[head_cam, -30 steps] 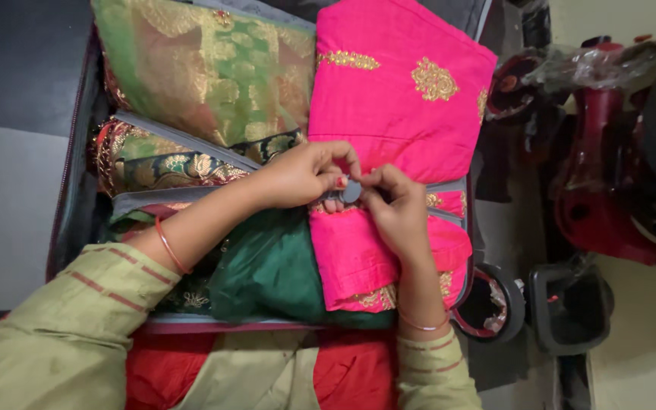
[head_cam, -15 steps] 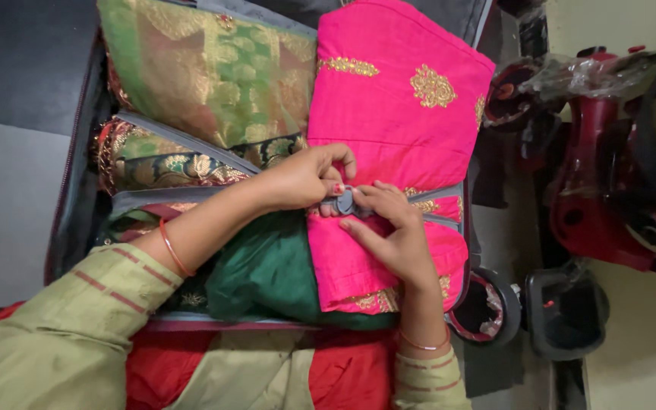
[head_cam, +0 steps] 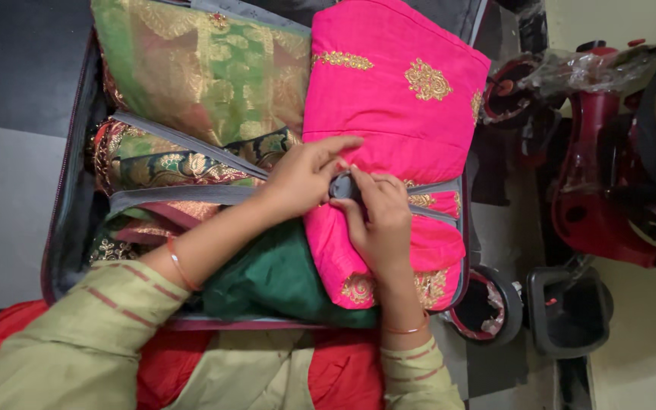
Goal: The person packs multiple folded garments into a suitcase, organizes them by hand, and then fastens the internal buckle straps.
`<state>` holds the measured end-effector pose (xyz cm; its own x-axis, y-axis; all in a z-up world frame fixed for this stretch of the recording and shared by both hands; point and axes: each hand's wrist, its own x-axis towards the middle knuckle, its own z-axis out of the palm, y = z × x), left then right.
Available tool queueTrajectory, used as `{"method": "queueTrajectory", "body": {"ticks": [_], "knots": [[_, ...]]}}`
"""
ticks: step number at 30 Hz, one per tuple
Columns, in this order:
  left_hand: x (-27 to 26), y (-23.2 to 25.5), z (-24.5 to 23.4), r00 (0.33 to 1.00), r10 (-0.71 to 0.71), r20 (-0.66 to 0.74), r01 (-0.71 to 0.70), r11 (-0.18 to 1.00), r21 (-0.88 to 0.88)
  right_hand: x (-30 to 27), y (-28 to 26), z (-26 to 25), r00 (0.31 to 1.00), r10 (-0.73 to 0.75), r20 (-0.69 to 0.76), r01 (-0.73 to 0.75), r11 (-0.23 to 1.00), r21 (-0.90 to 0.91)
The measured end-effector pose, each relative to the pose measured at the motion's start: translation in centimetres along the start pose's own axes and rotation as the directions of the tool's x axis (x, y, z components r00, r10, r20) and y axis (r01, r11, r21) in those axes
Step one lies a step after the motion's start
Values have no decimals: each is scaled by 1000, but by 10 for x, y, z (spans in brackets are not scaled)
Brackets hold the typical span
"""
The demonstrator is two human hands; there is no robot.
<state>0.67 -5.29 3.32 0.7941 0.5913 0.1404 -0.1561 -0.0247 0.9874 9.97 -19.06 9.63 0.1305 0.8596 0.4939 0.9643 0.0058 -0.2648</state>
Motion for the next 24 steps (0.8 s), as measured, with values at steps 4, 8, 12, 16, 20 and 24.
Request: {"method": "queueTrajectory", "body": {"ticks": [4,8,12,16,20,24], "knots": [[9,-6,26,973,14,-231,-20,1000,-24,0,3,5,997,10,-70,-9,1000,9],[3,-8,21,911,205,-359,-198,979,55,-3,6,9,994,44,-103,-39,998,46],[-1,-3,19,839,376,-392,-197,883,426,-9,9,5,984,116,-133,-102,989,110],[-21,2,11,891,271,-364,-15,819,574,-16,11,2,961,229,-155,-182,946,268],[-51,3,-21,851,406,-333,-18,656,755,-21,20,0,943,296,-155,-217,895,389],[-85,2,-55,765,545,-343,-32,565,825,-28,33,-5,904,406,-137,-319,851,417]]}}
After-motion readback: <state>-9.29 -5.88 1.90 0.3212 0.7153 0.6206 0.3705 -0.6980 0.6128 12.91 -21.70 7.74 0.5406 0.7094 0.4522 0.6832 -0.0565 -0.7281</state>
